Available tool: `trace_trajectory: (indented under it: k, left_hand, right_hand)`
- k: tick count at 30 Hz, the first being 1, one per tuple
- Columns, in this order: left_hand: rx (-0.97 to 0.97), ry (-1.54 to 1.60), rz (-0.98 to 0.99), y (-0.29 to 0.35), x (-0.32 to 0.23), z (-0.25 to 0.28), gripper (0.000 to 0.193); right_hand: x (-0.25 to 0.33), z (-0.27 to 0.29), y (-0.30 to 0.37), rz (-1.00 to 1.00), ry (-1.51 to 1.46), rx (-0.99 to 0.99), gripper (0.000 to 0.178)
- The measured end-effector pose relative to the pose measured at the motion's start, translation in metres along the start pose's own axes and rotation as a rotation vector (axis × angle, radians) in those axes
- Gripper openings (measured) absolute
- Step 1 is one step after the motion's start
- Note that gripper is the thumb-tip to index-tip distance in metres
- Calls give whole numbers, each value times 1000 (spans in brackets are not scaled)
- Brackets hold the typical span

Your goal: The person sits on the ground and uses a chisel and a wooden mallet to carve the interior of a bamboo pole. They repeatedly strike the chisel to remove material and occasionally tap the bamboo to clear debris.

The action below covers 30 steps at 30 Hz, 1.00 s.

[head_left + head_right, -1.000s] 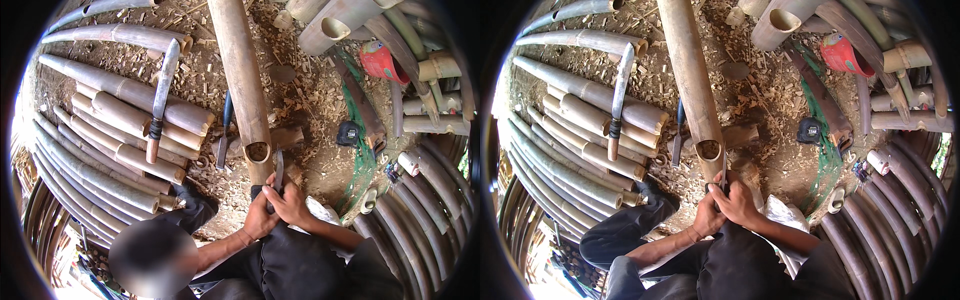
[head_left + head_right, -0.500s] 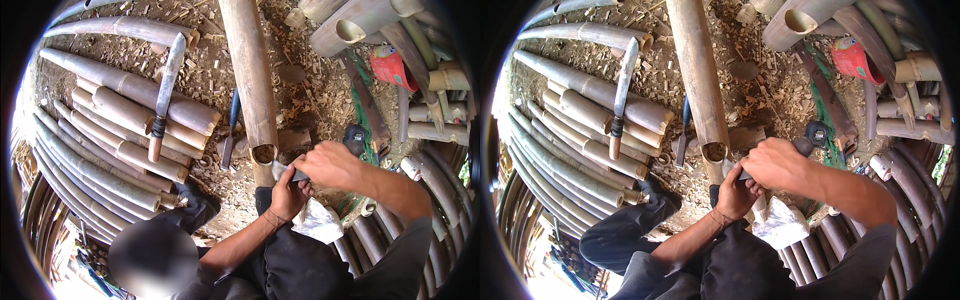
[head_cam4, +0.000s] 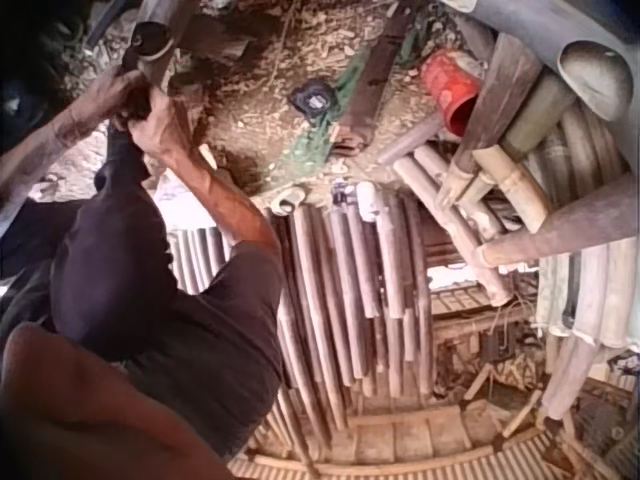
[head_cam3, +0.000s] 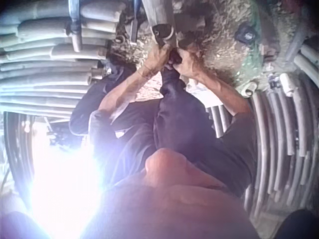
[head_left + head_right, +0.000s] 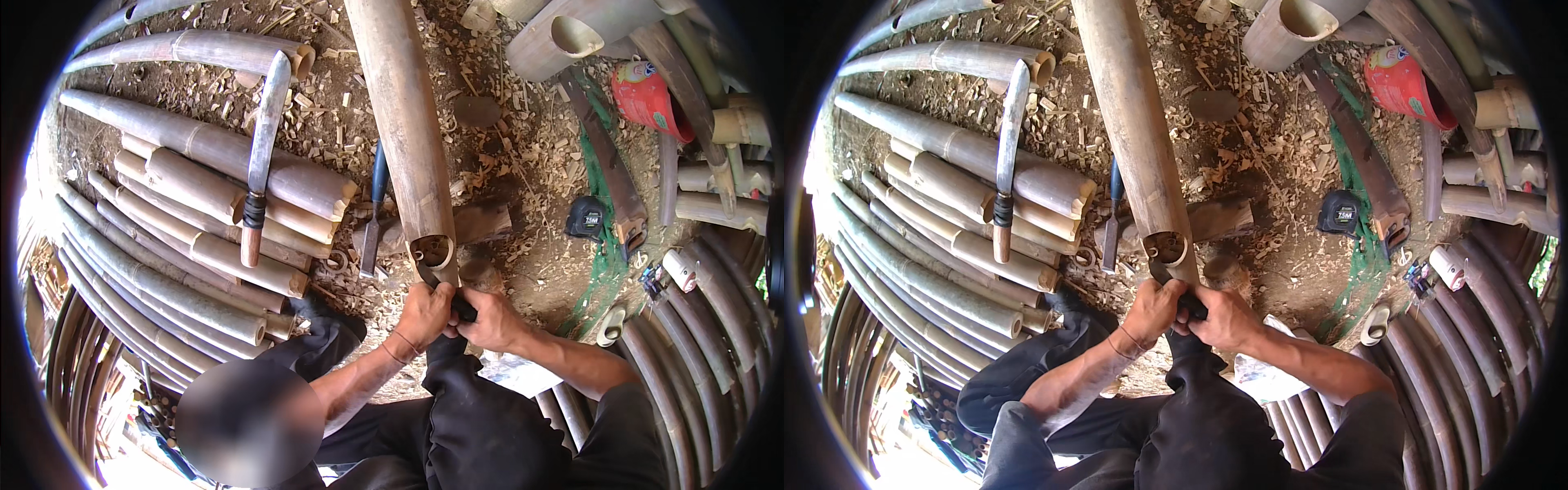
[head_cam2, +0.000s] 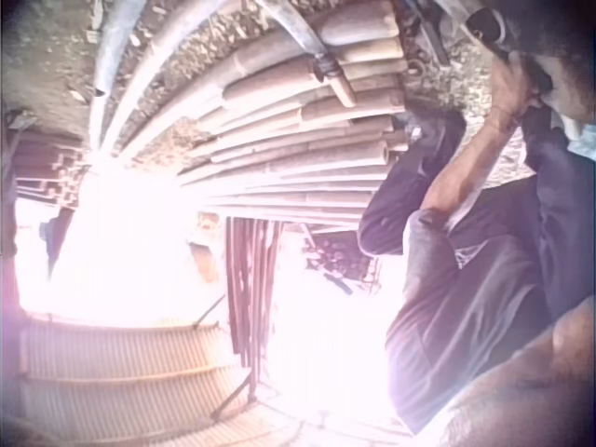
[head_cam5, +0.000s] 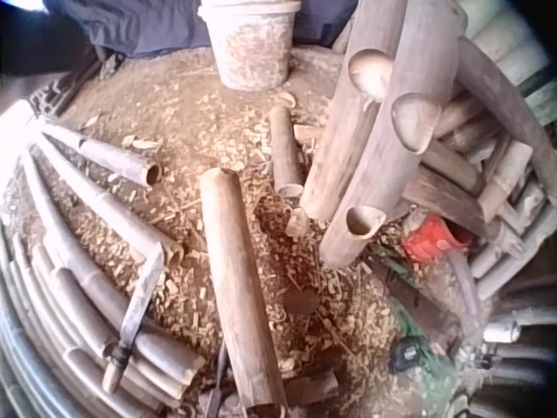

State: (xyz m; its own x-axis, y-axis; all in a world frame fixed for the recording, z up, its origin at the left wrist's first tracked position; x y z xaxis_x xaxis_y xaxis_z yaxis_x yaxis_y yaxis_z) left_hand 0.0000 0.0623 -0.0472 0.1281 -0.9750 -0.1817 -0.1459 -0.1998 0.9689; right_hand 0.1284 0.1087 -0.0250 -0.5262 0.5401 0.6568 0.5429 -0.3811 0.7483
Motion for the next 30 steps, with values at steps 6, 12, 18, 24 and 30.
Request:
trace_trajectory:
  k: [6,12,18,24,30]
  left_hand:
    - [-2,-447,-121,-18,-11,29,51]
    - [18,-621,-239,-32,-14,35,36]
    - [41,-166,-271,-14,-22,-20,26]
    - [-15,352,-294,-15,-14,-28,43]
    - [414,1071,-377,-7,-25,-33,40]
  right_hand:
    - [-23,-47,-7,-104,13,-160,35]
    - [-19,-47,-16,-46,39,-189,36]
    - [9,27,7,88,495,-199,40]
    - [64,58,-30,478,1096,88,31]
    - [125,25,-58,388,1528,457,11]
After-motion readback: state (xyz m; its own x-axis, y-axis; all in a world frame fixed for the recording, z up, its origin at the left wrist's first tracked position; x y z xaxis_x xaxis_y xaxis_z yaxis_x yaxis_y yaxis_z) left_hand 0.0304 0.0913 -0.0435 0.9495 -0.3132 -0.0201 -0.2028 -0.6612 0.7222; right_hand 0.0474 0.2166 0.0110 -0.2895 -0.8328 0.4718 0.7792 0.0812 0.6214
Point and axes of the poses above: each hand's wrist, its own y-axis away from the middle knuckle, its own z-axis out of the back of the hand, x = y × z, the point moved 4 cm from there along -y, towards the middle knuckle, and after that the axes turned 7 degrees about -y, right-handed, at the moved point
